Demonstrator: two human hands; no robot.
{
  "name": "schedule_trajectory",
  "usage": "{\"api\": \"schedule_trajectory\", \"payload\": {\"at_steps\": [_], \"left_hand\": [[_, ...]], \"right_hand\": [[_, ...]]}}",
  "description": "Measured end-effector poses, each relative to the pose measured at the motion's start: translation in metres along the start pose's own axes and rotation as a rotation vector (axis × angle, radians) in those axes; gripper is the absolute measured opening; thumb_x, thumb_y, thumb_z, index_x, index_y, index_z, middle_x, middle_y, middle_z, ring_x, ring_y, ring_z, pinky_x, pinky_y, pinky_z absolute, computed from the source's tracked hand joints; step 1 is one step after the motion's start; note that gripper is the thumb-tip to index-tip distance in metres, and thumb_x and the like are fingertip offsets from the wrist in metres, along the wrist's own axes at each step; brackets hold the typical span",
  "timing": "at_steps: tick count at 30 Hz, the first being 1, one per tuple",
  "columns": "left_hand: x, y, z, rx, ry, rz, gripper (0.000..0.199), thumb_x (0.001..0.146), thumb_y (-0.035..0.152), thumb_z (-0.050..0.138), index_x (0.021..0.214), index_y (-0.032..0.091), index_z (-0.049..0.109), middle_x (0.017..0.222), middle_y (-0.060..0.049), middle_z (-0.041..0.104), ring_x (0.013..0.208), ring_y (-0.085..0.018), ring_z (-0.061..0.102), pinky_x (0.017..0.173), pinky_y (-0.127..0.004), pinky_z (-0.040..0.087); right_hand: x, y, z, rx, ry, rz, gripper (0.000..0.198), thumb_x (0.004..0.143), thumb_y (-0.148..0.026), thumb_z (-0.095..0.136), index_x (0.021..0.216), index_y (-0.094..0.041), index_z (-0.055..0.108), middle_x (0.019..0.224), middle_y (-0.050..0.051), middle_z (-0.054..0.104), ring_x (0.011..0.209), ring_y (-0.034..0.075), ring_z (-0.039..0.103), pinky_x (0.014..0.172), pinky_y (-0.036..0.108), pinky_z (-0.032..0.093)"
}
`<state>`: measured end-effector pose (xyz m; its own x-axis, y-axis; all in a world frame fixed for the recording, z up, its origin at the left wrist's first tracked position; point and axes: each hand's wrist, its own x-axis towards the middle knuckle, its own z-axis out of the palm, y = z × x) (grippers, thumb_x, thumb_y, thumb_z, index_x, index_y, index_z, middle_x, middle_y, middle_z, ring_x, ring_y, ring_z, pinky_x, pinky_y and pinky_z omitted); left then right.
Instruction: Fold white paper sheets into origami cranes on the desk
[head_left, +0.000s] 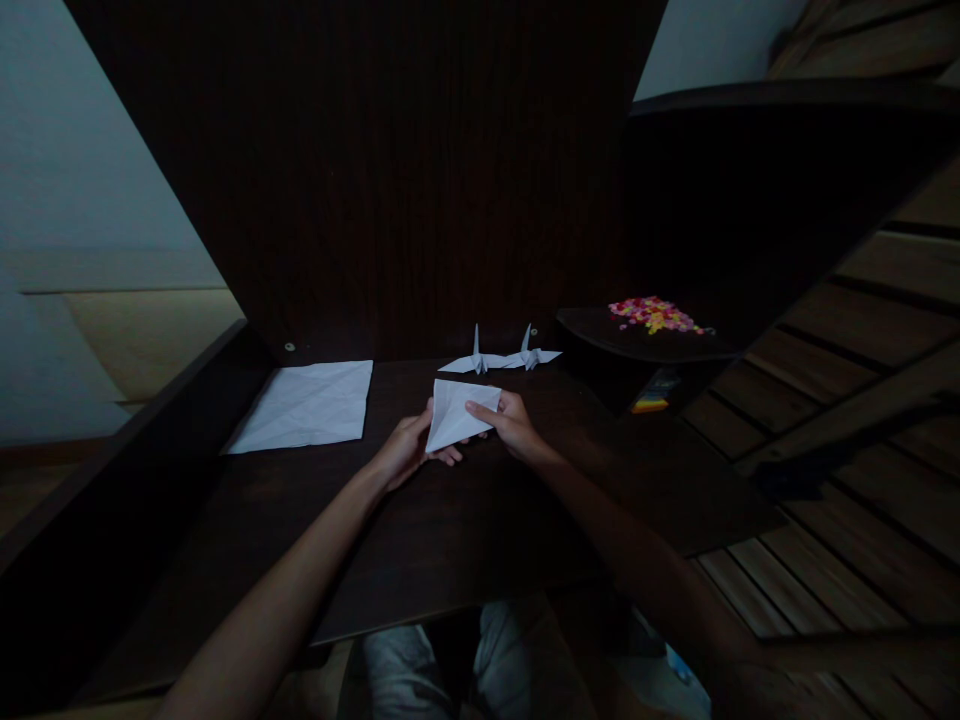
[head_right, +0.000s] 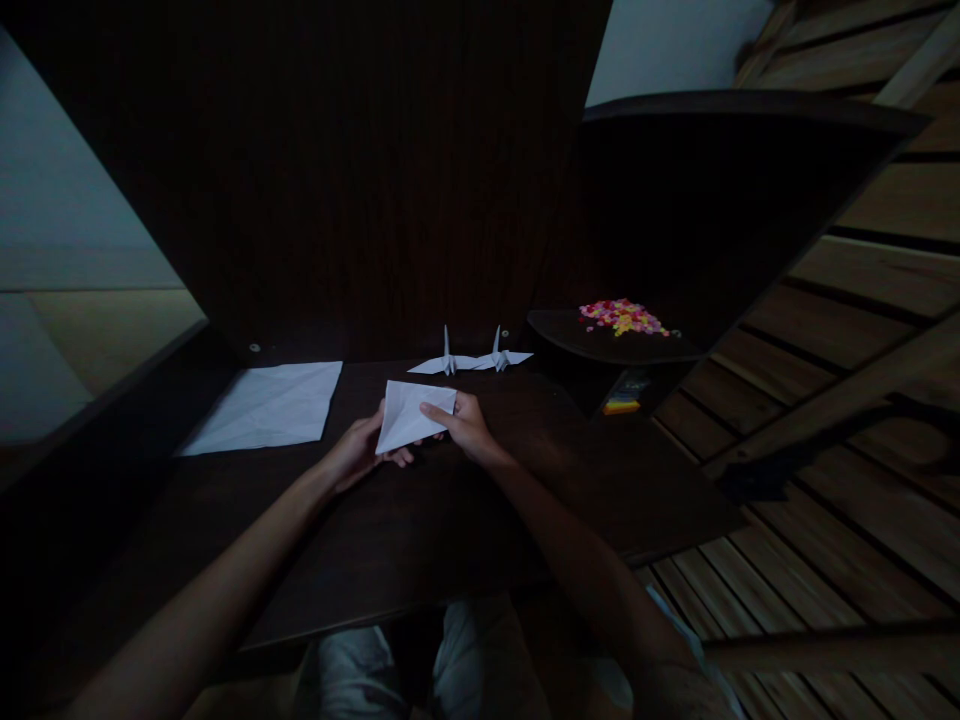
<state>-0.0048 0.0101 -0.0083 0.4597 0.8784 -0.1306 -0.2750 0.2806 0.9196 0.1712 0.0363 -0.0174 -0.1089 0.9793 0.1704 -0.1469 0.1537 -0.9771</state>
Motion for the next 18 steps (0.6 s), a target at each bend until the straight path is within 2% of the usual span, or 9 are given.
{"api": "schedule_trajectory", "payload": {"at_steps": [4,10,15,18], "left_hand": [[-0.0005,-0.0009,0.0011,0.044,-0.009,-0.001,0.057,0.087,0.057,0.047,0.094,0.004,0.064,0.077,-0.017,0.07,0.055,-0.017,0.065,0.053,-0.027,0.054],[-0.0024,-0.0008,0.0031,0.191,-0.017,0.034,0.044,0.075,0.048,0.069,0.093,0.007,0.066,0.087,-0.014,0.071,0.053,-0.012,0.062,0.048,-0.023,0.051],[-0.0031,-0.0011,0.0048,0.295,0.043,0.077,0.038,0.074,0.044,0.07,0.085,0.009,0.067,0.077,-0.008,0.069,0.047,-0.009,0.057,0.042,-0.02,0.046],[-0.0038,-0.0005,0.0064,0.348,0.092,0.115,0.035,0.074,0.044,0.07,0.079,0.01,0.066,0.068,-0.005,0.067,0.044,-0.008,0.054,0.039,-0.019,0.041]], "right_hand": [[-0.0005,-0.0013,0.0001,-0.013,0.012,0.022,0.038,0.056,-0.044,0.078,0.072,-0.014,0.061,0.061,0.001,0.062,0.047,0.011,0.051,0.037,0.022,0.039],[-0.0002,0.0001,0.0026,-0.031,-0.033,0.019,0.042,0.058,-0.052,0.075,0.073,-0.015,0.061,0.057,0.0,0.06,0.043,0.01,0.051,0.035,0.021,0.038],[-0.0009,0.0029,0.0054,0.003,-0.04,0.056,0.058,0.073,-0.072,0.051,0.069,-0.015,0.06,0.05,0.0,0.056,0.039,0.01,0.049,0.033,0.021,0.039],[-0.0046,-0.0006,0.0063,-0.022,-0.082,0.054,0.051,0.069,-0.066,0.061,0.073,-0.015,0.062,0.055,0.001,0.059,0.042,0.011,0.051,0.035,0.021,0.041]]}}
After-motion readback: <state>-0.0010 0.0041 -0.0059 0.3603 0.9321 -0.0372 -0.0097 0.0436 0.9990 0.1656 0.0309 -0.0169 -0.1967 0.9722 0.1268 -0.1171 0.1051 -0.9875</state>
